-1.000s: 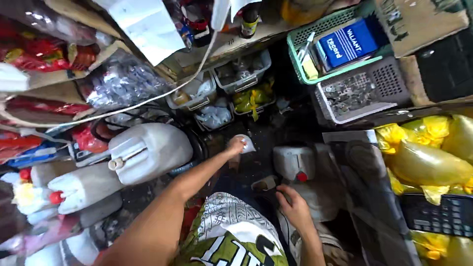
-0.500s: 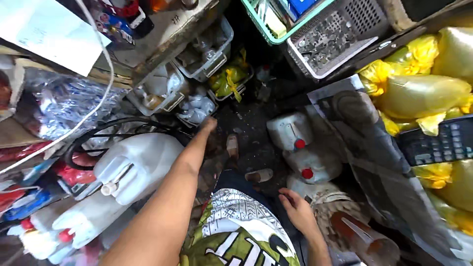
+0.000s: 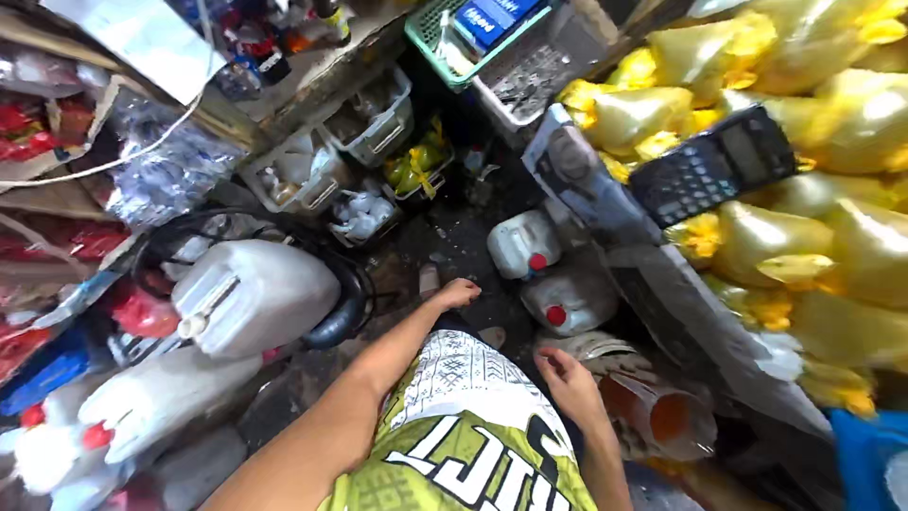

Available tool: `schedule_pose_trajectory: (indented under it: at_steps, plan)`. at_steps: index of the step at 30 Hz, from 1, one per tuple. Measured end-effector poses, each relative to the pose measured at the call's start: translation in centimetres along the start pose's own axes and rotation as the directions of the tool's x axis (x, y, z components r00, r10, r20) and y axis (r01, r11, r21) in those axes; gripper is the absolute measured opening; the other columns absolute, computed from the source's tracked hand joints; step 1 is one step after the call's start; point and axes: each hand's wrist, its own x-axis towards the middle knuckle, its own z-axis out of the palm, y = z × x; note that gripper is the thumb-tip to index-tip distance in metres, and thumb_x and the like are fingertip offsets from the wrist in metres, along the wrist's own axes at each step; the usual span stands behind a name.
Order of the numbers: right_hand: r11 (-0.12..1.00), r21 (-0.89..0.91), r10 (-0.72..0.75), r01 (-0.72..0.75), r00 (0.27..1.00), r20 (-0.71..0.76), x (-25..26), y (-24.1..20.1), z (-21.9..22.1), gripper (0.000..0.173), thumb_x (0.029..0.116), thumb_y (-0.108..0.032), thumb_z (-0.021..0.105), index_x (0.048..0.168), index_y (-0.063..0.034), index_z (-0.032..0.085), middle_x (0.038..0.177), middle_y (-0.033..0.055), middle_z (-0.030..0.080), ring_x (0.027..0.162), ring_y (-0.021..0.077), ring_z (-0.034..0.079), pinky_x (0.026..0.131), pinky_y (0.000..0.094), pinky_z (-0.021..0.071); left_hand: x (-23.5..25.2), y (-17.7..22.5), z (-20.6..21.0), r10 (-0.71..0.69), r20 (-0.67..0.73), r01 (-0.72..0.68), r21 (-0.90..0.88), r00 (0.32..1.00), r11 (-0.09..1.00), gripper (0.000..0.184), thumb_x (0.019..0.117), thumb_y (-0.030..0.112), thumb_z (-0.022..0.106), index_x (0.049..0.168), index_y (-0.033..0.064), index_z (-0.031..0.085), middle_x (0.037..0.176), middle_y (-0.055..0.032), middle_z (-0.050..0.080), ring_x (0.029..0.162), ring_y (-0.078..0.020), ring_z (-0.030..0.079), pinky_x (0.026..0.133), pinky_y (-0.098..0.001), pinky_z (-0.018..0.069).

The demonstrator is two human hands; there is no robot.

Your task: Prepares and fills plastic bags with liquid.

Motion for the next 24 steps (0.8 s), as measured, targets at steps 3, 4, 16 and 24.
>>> schedule_pose_trajectory:
  at_steps: [3, 4, 16, 24]
  plan:
    - [0.998, 0.001, 0.056, -0.056, 0.998, -0.02, -2.3, 1.7, -1.6, 0.039, 0.1014, -0.04, 0.057, 0.13, -0.017, 0.069, 0.129, 0.0065, 0.069, 0.118, 0.0224, 0.067, 0.104, 0.0523, 0.0528, -0.1, 5.5, 1.6, 0.147, -0.047, -0.147, 0.006, 0.988, 0.989, 0.04, 0.1055, 0.032, 0.057, 0.131, 0.0014, 0.064, 0.125, -0.0182, 0.068, 0.109, -0.0266, 0.069, 0.097, -0.0444, 0.0564]
    - [0.998, 0.018, 0.062, -0.061, 0.997, -0.039, -2.8, 2.0, -2.1, 0.039, 0.1012, -0.04, 0.058, 0.13, -0.017, 0.069, 0.13, 0.0064, 0.069, 0.119, 0.022, 0.066, 0.105, 0.0514, 0.0521, 0.2, 7.9, 2.0, 0.197, -0.057, -0.197, 0.011, 0.979, 0.98, 0.039, 0.1055, 0.031, 0.057, 0.131, 0.002, 0.064, 0.125, -0.0173, 0.069, 0.108, -0.026, 0.07, 0.096, -0.044, 0.0571]
    - [0.922, 0.376, 0.198, -0.093, 0.947, -0.252, -3.6, 3.9, -2.9, 0.036, 0.1013, -0.037, 0.058, 0.126, -0.0148, 0.071, 0.125, 0.0074, 0.072, 0.117, 0.0222, 0.068, 0.105, 0.0512, 0.0521, 0.4, 43.0, 3.0, 0.812, 0.045, -0.81, 0.127, 0.582, 0.573, 0.034, 0.1099, 0.024, 0.047, 0.118, 0.0004, 0.07, 0.109, -0.0125, 0.075, 0.097, -0.0236, 0.074, 0.088, -0.0447, 0.0616]
    - [0.837, 0.491, 0.391, -0.242, 0.892, -0.228, -0.6, 0.8, -6.4, 0.039, 0.1025, -0.033, 0.059, 0.13, -0.0056, 0.068, 0.123, 0.0167, 0.072, 0.117, 0.0315, 0.068, 0.105, 0.0569, 0.051, 9.2, 68.2, 4.5, 0.838, 0.04, -0.748, 0.474, 0.545, 0.464, 0.047, 0.107, 0.043, 0.048, 0.131, 0.0071, 0.066, 0.126, -0.0167, 0.068, 0.119, -0.0297, 0.064, 0.104, -0.0562, 0.0478]
